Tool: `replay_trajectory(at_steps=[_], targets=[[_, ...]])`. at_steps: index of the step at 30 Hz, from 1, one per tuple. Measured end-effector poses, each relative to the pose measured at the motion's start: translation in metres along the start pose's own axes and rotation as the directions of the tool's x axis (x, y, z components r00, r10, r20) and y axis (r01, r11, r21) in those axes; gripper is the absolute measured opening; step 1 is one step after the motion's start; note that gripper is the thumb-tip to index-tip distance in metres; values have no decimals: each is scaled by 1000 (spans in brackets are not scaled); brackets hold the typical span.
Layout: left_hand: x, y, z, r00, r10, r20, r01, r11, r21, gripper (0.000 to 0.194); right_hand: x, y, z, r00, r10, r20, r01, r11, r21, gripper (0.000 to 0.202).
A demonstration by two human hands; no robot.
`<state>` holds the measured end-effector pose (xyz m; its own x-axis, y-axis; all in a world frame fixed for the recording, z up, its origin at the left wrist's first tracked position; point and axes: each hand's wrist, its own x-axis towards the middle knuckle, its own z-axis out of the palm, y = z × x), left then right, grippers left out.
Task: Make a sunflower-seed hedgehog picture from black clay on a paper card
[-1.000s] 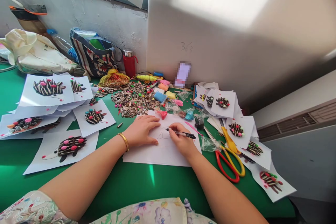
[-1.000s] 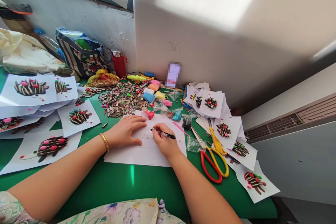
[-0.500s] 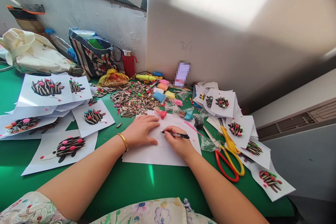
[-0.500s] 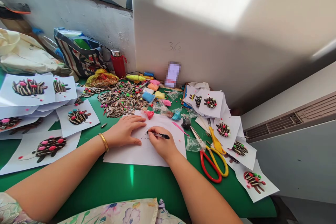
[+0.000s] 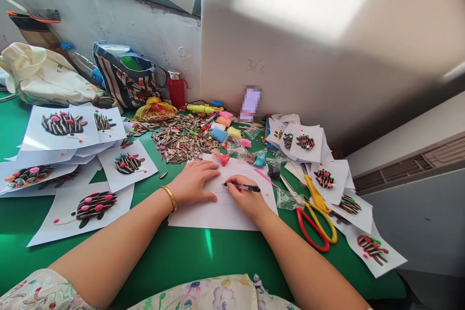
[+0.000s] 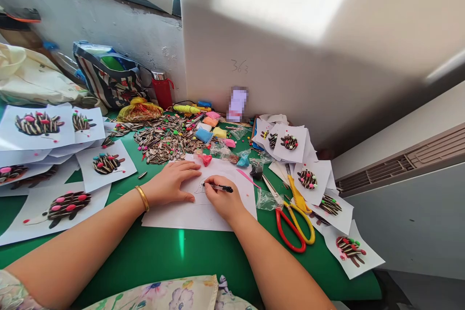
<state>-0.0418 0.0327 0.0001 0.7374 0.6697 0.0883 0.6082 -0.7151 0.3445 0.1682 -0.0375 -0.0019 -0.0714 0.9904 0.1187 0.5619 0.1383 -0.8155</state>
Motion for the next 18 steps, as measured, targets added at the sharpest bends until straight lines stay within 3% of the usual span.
replay_trajectory(at_steps=[18], targets=[[0, 1, -4, 1000, -14, 16, 14, 1000, -19, 73, 2, 7, -12, 995, 76, -63, -71, 994, 86, 18]])
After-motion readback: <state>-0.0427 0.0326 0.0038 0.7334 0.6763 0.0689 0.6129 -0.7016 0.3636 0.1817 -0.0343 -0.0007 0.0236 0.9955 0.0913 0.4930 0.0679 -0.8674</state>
